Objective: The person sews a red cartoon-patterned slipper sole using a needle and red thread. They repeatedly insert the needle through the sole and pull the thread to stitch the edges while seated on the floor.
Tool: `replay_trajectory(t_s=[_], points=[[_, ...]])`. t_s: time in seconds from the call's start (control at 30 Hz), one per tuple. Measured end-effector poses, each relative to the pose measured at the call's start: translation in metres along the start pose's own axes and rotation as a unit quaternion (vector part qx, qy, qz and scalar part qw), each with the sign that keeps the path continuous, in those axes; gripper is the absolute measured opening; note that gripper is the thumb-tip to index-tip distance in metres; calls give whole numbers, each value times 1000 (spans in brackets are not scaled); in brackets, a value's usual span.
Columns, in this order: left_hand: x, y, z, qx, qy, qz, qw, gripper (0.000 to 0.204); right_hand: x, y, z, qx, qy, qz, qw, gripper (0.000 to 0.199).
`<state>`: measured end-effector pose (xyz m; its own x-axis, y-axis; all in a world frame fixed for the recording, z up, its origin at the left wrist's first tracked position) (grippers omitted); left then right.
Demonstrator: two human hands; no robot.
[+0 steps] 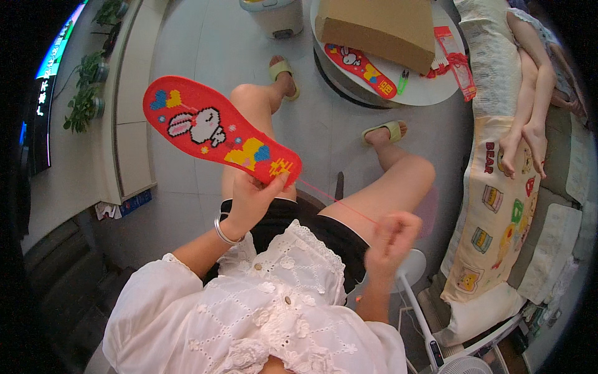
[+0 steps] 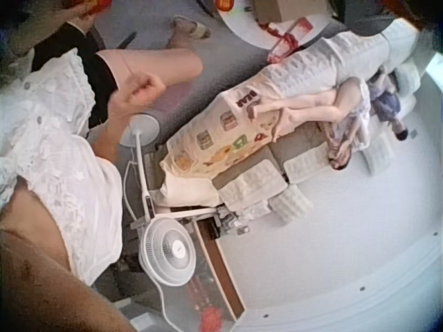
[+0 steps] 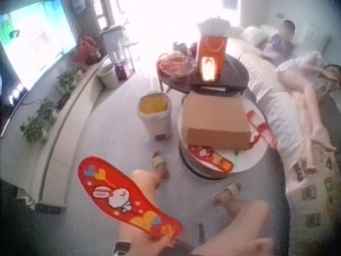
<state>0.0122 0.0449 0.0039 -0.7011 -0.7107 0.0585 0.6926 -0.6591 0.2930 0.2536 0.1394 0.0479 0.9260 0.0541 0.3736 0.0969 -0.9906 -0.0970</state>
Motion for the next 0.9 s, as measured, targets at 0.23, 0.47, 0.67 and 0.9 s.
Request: replay_trajectory(t_s=[0.23,0.47,0.67,0.9], points=[[2,-6,-5,84,62,-11,994,17,35,-22,5,-5,-34,106,994,11],[-11,6,3,146,103,-44,983,19,-45,-6,-20,24,9,-64,998,14],[-10,9,2,140,104,-43,984,19,-85,-3,-38,127,66,-123,982,13],[-11,9,1,136,102,-48,984,19,-94,3,-33,99,60,-145,983,12]])
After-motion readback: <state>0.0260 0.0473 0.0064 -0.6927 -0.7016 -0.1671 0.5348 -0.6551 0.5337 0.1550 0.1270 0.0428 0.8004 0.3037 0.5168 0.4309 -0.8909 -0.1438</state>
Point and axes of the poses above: each hand's wrist, its own y-axis away from the middle knuckle, its own x-axis out of the back of the hand, z = x × y, the point moved 5 cm from there along -y, towards the middle knuckle, and after that the axes turned 10 degrees about z, right-handed, at the moved point
